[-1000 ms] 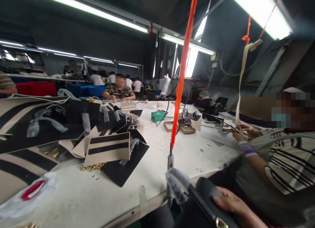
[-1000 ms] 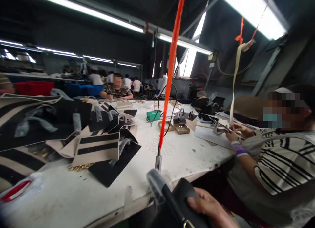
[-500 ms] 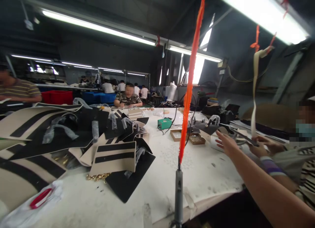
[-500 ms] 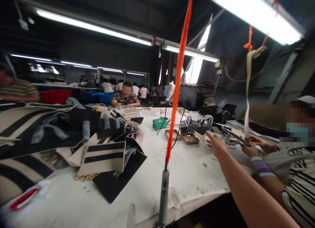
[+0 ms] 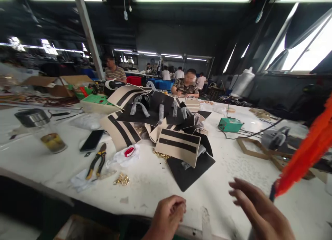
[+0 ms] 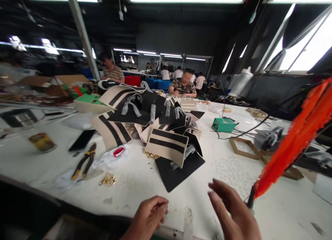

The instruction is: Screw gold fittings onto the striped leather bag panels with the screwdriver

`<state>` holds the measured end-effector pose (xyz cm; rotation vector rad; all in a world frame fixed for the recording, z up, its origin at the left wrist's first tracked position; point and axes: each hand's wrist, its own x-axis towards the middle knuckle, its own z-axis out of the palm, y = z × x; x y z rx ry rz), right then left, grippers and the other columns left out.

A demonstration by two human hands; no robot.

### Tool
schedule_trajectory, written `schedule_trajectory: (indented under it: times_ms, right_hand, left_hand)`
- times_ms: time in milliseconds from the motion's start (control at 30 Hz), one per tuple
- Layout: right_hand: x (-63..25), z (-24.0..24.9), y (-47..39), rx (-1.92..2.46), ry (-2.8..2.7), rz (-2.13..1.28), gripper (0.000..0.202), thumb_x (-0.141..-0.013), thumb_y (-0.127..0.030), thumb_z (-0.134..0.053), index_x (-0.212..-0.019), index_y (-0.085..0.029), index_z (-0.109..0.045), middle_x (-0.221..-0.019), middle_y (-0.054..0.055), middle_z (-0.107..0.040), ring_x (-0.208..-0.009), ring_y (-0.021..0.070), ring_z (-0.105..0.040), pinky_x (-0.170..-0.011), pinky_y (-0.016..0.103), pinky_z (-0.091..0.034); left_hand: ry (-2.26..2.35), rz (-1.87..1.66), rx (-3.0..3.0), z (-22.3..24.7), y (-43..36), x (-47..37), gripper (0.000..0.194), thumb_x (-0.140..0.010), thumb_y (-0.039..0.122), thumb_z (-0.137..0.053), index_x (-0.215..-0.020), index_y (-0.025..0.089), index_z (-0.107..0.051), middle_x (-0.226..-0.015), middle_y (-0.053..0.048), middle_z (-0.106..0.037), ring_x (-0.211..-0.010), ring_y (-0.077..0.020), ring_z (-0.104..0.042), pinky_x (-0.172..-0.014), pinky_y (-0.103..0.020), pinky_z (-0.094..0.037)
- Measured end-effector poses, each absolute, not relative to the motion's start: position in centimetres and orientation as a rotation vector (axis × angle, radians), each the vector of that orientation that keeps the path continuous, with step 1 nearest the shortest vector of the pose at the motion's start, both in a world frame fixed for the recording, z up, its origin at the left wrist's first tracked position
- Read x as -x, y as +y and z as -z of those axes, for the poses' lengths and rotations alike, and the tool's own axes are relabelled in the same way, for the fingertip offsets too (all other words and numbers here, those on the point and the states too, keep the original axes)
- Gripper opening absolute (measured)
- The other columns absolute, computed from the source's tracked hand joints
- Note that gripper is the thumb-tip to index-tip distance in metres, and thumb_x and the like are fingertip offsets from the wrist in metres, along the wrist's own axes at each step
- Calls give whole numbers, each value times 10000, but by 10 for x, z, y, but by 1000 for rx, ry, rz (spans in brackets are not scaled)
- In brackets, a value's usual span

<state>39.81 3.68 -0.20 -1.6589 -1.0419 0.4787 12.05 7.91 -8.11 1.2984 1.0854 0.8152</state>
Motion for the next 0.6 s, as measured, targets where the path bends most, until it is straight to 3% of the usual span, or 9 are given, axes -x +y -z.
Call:
schedule_trajectory:
  times_ms: [67, 133, 233, 367, 500, 600]
  right_hand:
    - [-362, -2, 87, 1664, -1125, -612, 698, -803, -694, -747, -1355, -268, -715, -1329, 102, -765, -1169, 380, -745, -1000, 510, -624]
    - [-339, -5, 138, 1643, -1164, -645, 822, -780, -718, -745, -1384, -164, -681, -1284, 149, -773, -1167, 354, -745, -984, 446, -621]
    - [-322, -4, 199, 1721, -1205, -644, 806, -770, -675, -750, -1384, -158, -679, -1062, 118, -817, -887, 311, -789, -728, 386, -637]
    - [-314, -9, 237, 1766, -1231, -645, 480, -785, -550, -714, -1026, -144, -803, -687, 74, -751, -579, 282, -705, -536, 361, -551]
    - [-306, -39, 227, 1745, -1176, -521, 468, -850, -578, -631, -975, -160, -801, -699, 66, -747, -664, 278, -699, -576, 335, -519]
    - [-300, -61, 183, 1740, -1176, -256, 522, -886, -651, -616, -994, -179, -809, -762, 74, -761, -784, 299, -695, -604, 331, -483]
  left_hand:
    - [1070, -853, -1291, 90, 77, -119, 399, -903, 525, -714, -976, 142, -796, -805, -78, -760, -674, -168, -644, -612, -252, -463]
    - [1051, -882, -1239, 94, 74, -118, 373, -908, 491, -703, -978, 138, -801, -804, -81, -763, -660, -170, -641, -596, -257, -457]
    - [1047, -887, -1131, 95, 75, -117, 349, -882, 449, -702, -998, 136, -807, -813, -81, -770, -625, -170, -636, -566, -267, -448]
    - [1058, -873, -1033, 96, 80, -119, 290, -789, 389, -742, -932, 144, -805, -745, -61, -753, -553, -156, -600, -532, -275, -430]
    - [1017, -882, -1004, 94, 83, -120, 303, -771, 418, -775, -882, 136, -783, -718, -57, -731, -516, -137, -575, -505, -270, -416]
    - [910, -929, -941, 85, 82, -112, 482, -779, 572, -811, -895, 107, -768, -772, -85, -731, -543, -138, -595, -526, -277, -456]
